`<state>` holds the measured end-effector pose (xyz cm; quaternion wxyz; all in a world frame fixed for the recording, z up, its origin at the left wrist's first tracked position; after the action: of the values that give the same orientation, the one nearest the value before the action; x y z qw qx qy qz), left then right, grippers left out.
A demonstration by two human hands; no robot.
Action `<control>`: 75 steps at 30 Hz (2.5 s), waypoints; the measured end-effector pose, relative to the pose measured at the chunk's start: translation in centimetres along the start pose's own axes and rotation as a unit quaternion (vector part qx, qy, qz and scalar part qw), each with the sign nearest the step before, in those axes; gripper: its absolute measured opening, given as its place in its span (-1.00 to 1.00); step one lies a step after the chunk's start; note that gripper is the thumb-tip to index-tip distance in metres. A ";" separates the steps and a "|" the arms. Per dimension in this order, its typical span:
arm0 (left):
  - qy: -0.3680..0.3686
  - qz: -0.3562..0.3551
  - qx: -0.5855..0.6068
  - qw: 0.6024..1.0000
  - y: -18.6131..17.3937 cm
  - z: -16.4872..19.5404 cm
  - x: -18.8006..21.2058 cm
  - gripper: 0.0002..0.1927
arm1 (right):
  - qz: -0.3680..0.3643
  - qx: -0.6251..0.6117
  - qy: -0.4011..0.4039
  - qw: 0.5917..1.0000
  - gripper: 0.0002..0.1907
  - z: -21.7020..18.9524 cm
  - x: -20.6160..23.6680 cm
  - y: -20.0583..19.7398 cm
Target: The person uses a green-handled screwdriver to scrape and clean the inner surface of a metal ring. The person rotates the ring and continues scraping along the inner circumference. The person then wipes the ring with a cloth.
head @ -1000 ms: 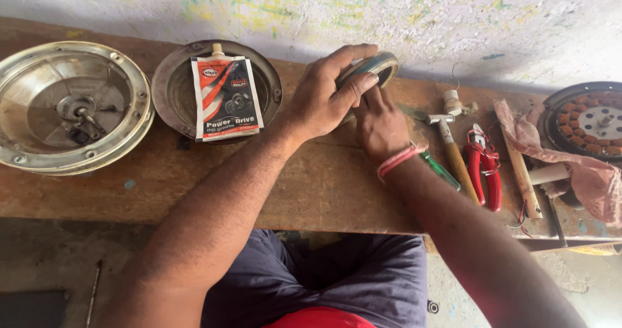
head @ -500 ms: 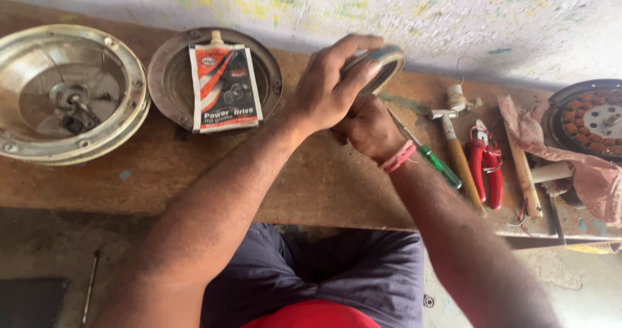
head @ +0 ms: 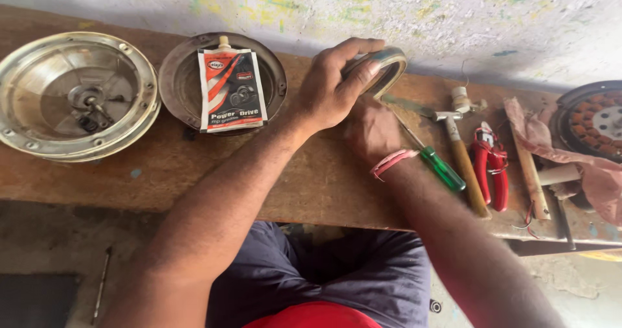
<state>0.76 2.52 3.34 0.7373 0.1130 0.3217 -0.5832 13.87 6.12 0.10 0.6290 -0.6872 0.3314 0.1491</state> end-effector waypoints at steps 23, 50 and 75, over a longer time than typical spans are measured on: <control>0.017 0.001 0.025 1.000 -0.2 0.6 0.3 -0.57 | -0.054 -0.406 0.307 0.859 -0.93 0.9 1.6 2.6; 0.030 0.017 -0.005 0.999 -0.1 0.5 0.1 -0.59 | 0.037 -0.087 0.063 0.993 -0.89 0.3 0.7 0.8; -0.071 0.108 0.055 0.990 -1.6 0.7 0.6 -0.50 | 0.130 -0.461 0.339 0.809 -0.67 1.7 5.5 -4.8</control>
<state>-0.40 1.22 3.87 0.8099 0.1456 0.2216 -0.5232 21.32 6.22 0.10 0.0602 -0.8540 0.5020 0.1222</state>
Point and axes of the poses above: each hand's wrist, its own x-axis away from the middle knuckle, its own y-axis out of the palm, z = x × y, the point moved 4 cm from there along -x, towards the middle knuckle, and after that the axes turned 4 degrees about -y, right-handed, at the moved point
